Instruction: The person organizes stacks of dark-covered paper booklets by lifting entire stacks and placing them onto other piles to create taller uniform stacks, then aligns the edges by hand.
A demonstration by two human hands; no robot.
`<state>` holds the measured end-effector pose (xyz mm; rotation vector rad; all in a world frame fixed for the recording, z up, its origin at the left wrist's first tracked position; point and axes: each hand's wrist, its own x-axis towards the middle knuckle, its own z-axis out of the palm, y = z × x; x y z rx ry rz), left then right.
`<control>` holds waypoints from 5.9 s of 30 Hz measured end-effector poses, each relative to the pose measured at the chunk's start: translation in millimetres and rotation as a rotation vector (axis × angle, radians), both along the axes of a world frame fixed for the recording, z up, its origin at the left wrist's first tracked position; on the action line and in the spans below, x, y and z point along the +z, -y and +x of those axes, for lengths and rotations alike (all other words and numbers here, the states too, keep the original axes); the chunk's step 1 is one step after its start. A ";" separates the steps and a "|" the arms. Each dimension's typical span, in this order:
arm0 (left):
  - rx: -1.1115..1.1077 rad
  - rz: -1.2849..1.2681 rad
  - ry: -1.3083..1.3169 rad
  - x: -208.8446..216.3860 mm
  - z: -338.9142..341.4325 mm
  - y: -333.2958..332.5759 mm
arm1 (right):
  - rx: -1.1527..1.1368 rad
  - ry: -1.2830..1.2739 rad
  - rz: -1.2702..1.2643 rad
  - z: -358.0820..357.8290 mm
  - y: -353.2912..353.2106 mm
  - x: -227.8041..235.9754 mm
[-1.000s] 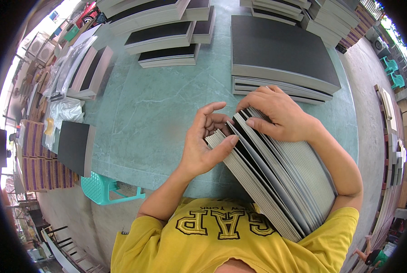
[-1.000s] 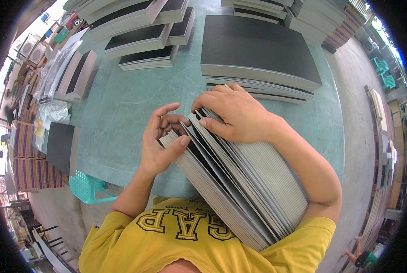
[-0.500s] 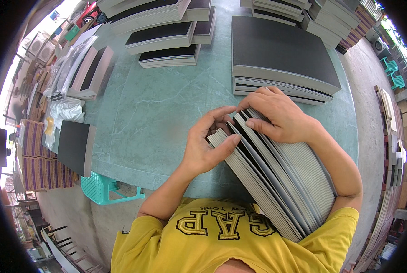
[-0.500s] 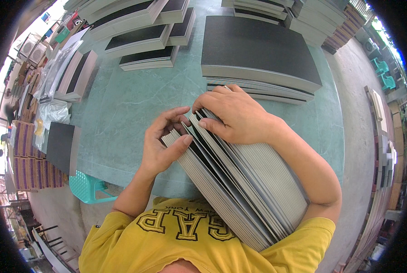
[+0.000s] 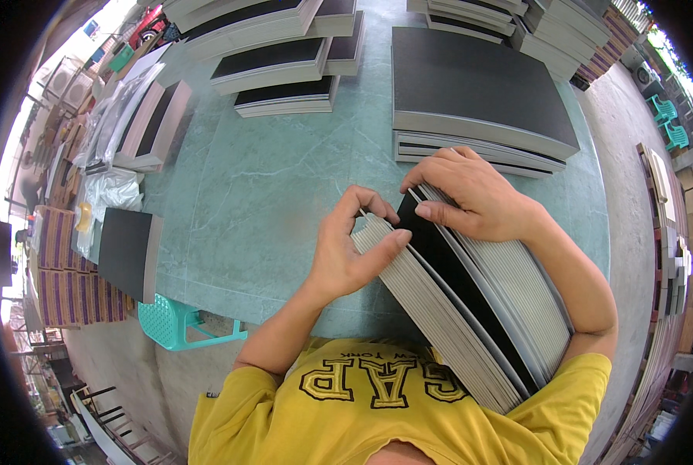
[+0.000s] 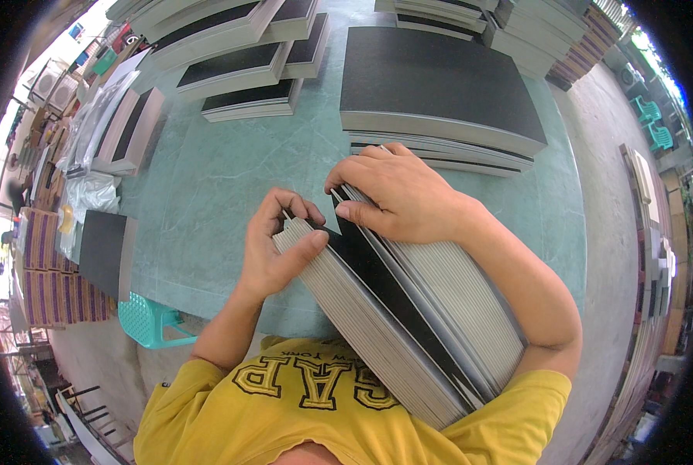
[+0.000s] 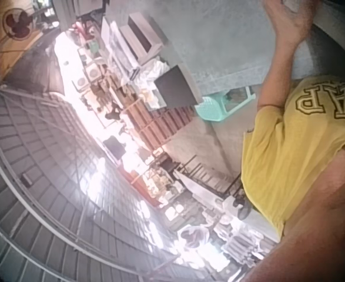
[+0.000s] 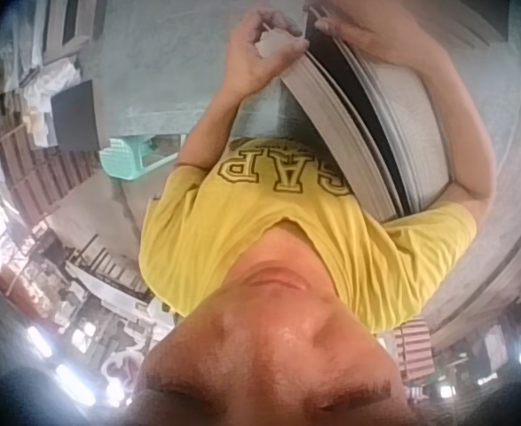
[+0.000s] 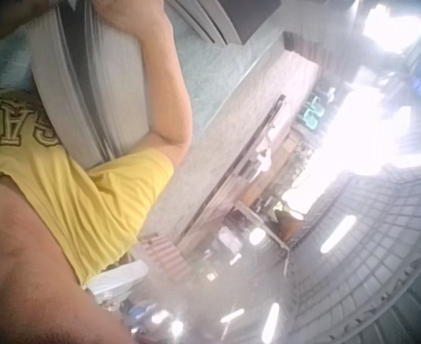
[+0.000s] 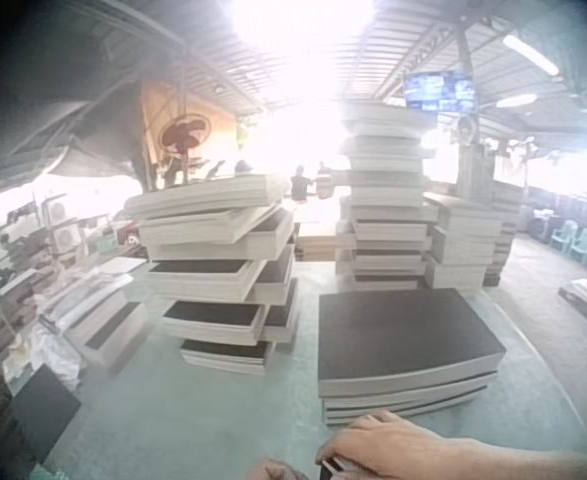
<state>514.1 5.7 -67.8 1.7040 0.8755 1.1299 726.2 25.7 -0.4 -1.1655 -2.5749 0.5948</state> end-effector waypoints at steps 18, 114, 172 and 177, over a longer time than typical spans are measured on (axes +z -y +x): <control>-0.168 -0.105 0.063 4.9 2.7 -7.5 | -0.038 -0.096 -0.026 -0.4 0.7 -6.2; -0.303 -0.153 0.065 9.9 11.9 -24.4 | -0.115 -0.195 -0.076 20.9 -6.5 -10.3; -0.207 -0.178 0.137 -13.9 31.4 -40.3 | -0.674 0.004 -0.435 91.0 146.4 60.1; -0.216 -0.135 0.128 -23.1 35.4 -42.1 | -1.156 -0.120 -0.194 83.2 301.8 35.4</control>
